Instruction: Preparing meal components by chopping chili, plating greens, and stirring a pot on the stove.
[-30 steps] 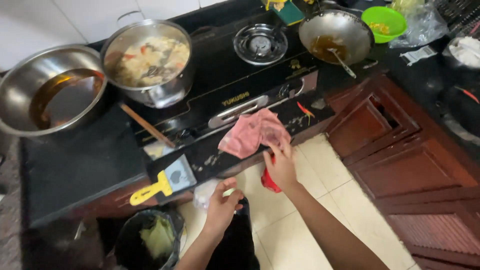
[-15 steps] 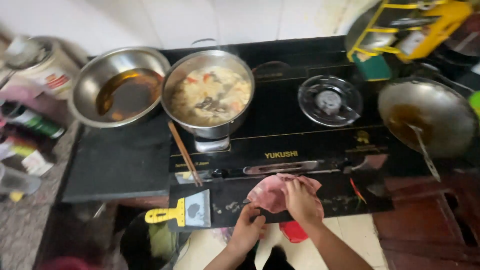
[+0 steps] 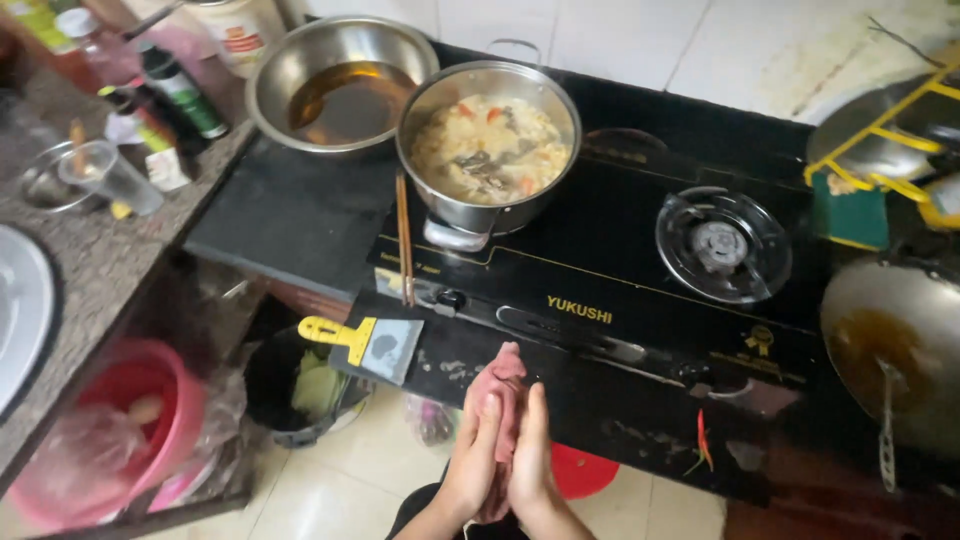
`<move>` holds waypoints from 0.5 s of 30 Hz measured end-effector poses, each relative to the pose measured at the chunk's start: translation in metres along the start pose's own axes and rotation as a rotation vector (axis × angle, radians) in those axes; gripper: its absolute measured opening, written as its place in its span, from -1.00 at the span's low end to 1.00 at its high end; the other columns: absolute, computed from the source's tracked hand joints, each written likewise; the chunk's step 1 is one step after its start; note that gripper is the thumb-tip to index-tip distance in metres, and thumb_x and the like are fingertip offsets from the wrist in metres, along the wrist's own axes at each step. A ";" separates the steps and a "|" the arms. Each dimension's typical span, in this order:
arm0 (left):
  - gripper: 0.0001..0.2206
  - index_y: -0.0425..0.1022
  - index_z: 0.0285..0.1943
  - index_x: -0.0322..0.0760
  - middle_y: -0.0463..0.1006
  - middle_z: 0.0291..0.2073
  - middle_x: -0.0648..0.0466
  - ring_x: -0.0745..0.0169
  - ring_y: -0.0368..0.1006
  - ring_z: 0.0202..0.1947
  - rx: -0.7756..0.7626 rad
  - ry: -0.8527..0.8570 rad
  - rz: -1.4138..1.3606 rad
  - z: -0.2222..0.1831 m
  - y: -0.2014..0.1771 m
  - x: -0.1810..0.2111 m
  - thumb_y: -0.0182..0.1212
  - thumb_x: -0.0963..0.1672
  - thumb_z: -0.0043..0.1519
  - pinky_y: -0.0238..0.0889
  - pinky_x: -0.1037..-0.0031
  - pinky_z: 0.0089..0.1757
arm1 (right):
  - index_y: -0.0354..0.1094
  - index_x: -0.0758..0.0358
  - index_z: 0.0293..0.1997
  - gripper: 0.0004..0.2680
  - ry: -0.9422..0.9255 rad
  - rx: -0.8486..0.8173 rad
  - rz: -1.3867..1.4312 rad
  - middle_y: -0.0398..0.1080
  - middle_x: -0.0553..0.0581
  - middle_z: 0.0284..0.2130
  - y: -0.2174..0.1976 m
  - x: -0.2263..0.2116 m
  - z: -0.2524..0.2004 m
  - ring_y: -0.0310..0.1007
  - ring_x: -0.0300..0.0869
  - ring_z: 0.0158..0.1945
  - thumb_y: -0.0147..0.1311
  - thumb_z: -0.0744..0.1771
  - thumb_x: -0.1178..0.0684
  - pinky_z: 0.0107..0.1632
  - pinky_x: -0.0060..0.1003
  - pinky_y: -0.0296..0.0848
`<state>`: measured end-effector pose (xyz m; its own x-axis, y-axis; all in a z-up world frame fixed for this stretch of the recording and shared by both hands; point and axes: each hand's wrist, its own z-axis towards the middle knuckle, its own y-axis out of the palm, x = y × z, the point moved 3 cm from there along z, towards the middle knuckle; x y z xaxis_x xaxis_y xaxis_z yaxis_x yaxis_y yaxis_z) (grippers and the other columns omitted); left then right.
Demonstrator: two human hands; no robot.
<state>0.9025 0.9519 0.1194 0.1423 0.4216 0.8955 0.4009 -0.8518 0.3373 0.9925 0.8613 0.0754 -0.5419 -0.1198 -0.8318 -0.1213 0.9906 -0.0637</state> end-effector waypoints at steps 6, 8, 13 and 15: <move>-0.52 0.43 0.38 -0.21 0.48 0.26 -0.01 0.20 0.35 0.34 0.284 0.365 0.374 -0.037 -0.002 0.003 0.18 0.04 0.33 0.09 0.37 0.31 | -0.08 0.22 0.58 -0.34 -0.101 -0.272 0.364 -0.02 0.10 0.58 0.039 -0.014 -0.036 -0.12 -0.19 0.64 -0.55 0.37 -0.44 0.58 -0.25 -0.24; -0.63 0.48 0.23 -0.25 0.61 0.03 0.00 0.23 0.52 0.09 0.333 0.389 0.278 -0.039 -0.001 0.018 0.16 0.00 0.34 0.31 0.42 0.15 | 0.01 0.14 0.57 -0.34 -0.122 -0.256 0.572 0.04 0.13 0.57 0.052 -0.018 -0.044 -0.07 -0.11 0.63 -0.51 0.35 -0.46 0.57 -0.16 -0.15; -0.71 0.52 0.16 -0.22 0.67 -0.02 0.01 0.26 0.59 0.01 0.591 0.298 0.152 -0.036 -0.033 0.041 0.19 -0.06 0.32 0.48 0.42 0.01 | -0.15 0.15 0.62 -0.41 0.451 -0.643 1.595 -0.17 0.14 0.60 0.092 -0.003 -0.065 -0.28 -0.10 0.64 -0.53 0.42 -0.36 0.57 -0.11 -0.27; -0.73 0.52 0.14 -0.24 0.67 -0.01 -0.01 0.27 0.60 0.02 0.671 0.302 0.102 -0.028 -0.050 0.055 0.20 -0.08 0.32 0.48 0.43 0.01 | -0.22 0.15 0.65 -0.44 0.747 -0.787 2.018 -0.27 0.14 0.61 0.113 0.000 -0.071 -0.37 -0.10 0.64 -0.54 0.45 -0.32 0.58 -0.09 -0.33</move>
